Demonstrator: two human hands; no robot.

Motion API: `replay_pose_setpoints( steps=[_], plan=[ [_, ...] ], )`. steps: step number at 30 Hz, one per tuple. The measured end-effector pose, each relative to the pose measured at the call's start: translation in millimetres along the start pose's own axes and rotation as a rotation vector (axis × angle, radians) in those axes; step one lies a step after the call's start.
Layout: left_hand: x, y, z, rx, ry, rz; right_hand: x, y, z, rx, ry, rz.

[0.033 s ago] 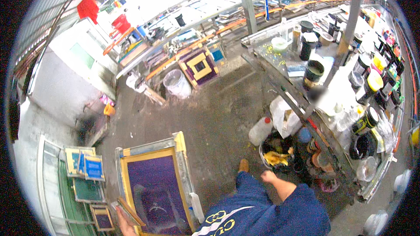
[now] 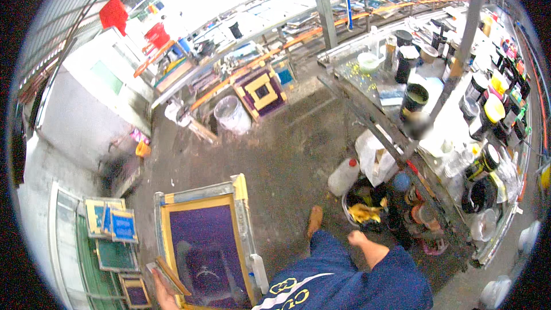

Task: The person performs screen printing on a garment laid on a conveyor table. They use a squeegee to pull ink across a screen frame, then lift the screen to reveal the printed design. The person repeats this process on multiple garments along the line.

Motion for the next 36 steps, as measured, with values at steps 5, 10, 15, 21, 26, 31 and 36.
replay_pose_setpoints(
  steps=[5, 10, 15, 21, 26, 31, 36],
  plan=[
    [-24, -157, 197, 0.184, 0.006, 0.027, -8, -12, 59, 0.432, 0.040, -0.156],
    [-57, -305, 344, 0.336, 0.018, 0.064, 85, 176, 176, 0.027, -0.018, 0.045],
    [-70, -428, 441, 0.498, 0.046, 0.029, 212, 382, 247, -0.132, 0.042, 1.171],
    [-103, -628, 587, 0.663, 0.031, 0.175, 386, 610, 217, 0.233, 0.831, 1.109],
    [-129, -861, 746, 0.665, 0.146, 0.259, 505, 791, 233, 0.321, 1.117, 1.023],
    [-107, -1120, 847, 0.731, 0.237, 0.402, 487, 893, 313, 0.023, 0.848, 1.158],
    [-94, -1434, 828, 1.102, 0.298, 0.581, 400, 996, 369, -0.465, 0.656, 1.421]
  ],
)
Point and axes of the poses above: each hand's wrist, its own z-axis towards the middle knuckle, its own y-axis out of the back of the hand, x = y × z, the point moved 9 cm from there along z, towards the middle knuckle, and after that the axes turned 13 degrees about -z, right-handed, at the moved point
